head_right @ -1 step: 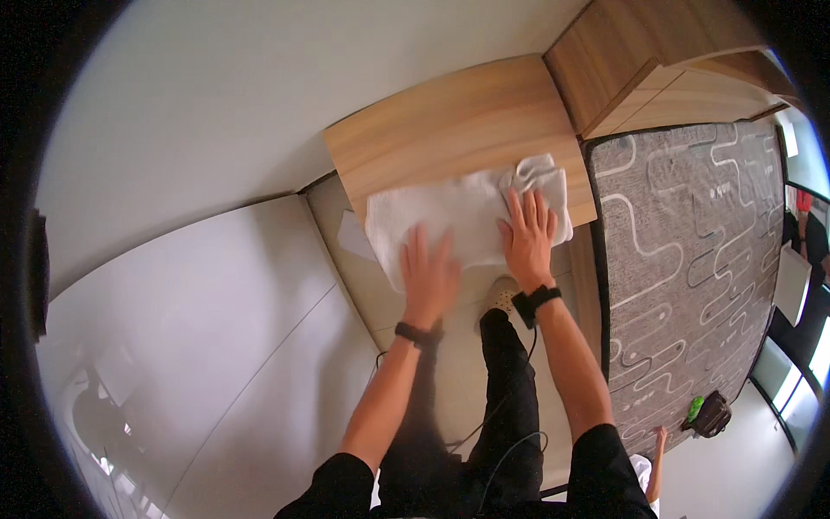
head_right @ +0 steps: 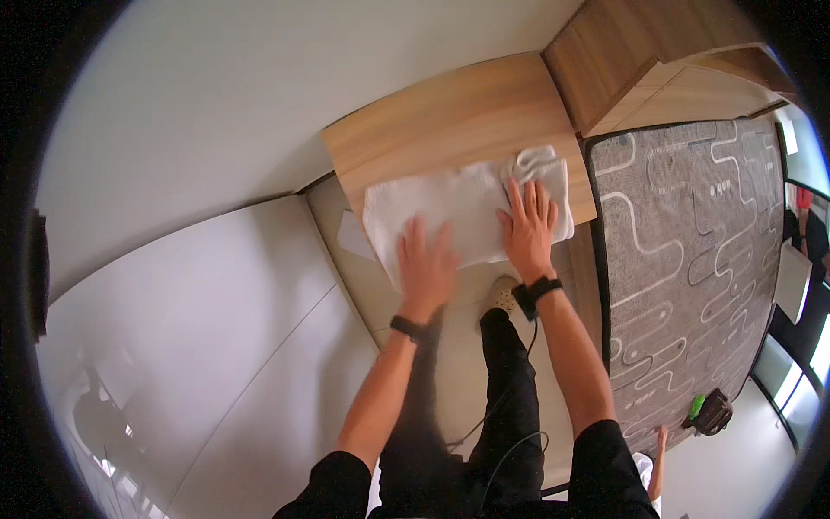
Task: The person wipes the doors of a white cabinet and the top of a wooden bedside table with a cloth.
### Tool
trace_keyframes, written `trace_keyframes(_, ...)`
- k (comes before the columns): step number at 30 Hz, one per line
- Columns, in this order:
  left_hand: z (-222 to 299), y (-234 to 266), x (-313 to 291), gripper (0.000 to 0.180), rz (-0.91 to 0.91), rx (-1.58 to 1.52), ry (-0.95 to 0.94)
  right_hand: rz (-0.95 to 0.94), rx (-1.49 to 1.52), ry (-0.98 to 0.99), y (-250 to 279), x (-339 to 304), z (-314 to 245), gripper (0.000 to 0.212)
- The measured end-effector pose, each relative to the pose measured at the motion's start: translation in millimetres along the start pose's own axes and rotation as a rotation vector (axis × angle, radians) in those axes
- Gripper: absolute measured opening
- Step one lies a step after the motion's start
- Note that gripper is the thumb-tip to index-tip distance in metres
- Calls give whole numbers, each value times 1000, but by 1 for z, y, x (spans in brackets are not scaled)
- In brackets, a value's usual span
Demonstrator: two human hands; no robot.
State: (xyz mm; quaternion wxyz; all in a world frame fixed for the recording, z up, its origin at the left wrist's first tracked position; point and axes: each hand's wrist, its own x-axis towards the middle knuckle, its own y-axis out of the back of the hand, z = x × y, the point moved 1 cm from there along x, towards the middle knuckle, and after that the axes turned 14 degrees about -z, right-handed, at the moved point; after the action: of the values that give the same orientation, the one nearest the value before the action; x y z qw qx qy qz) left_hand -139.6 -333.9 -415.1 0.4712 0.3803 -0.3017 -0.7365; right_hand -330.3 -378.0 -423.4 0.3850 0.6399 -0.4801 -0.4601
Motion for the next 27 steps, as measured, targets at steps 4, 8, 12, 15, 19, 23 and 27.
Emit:
trace_keyframes(4, -20, 26, 70, 46, 55, 40, -154, 82, 13, -2, 8, 66, 10, 61)
trace_keyframes(8, -23, 45, 118, 48, 55, 116, -157, 146, 13, 24, 14, 118, 19, 59)
trace_keyframes(12, -16, 42, 110, 54, 70, 110, -71, 141, 21, -13, 22, 113, 16, 58)
trace_keyframes(15, 1, 27, 76, 59, 52, 89, -9, 16, 71, -109, 17, 69, 15, 54)
trace_keyframes(19, 9, 9, 38, 60, 69, 24, 33, -56, 139, -142, 10, 12, 2, 49)
trace_keyframes(23, -14, -10, 8, 56, 4, -60, 22, -106, 179, -138, 4, -14, -16, 47)
trace_keyframes(27, 3, 24, -3, 37, -209, 26, 12, -196, 467, -199, 31, -34, -21, 45)
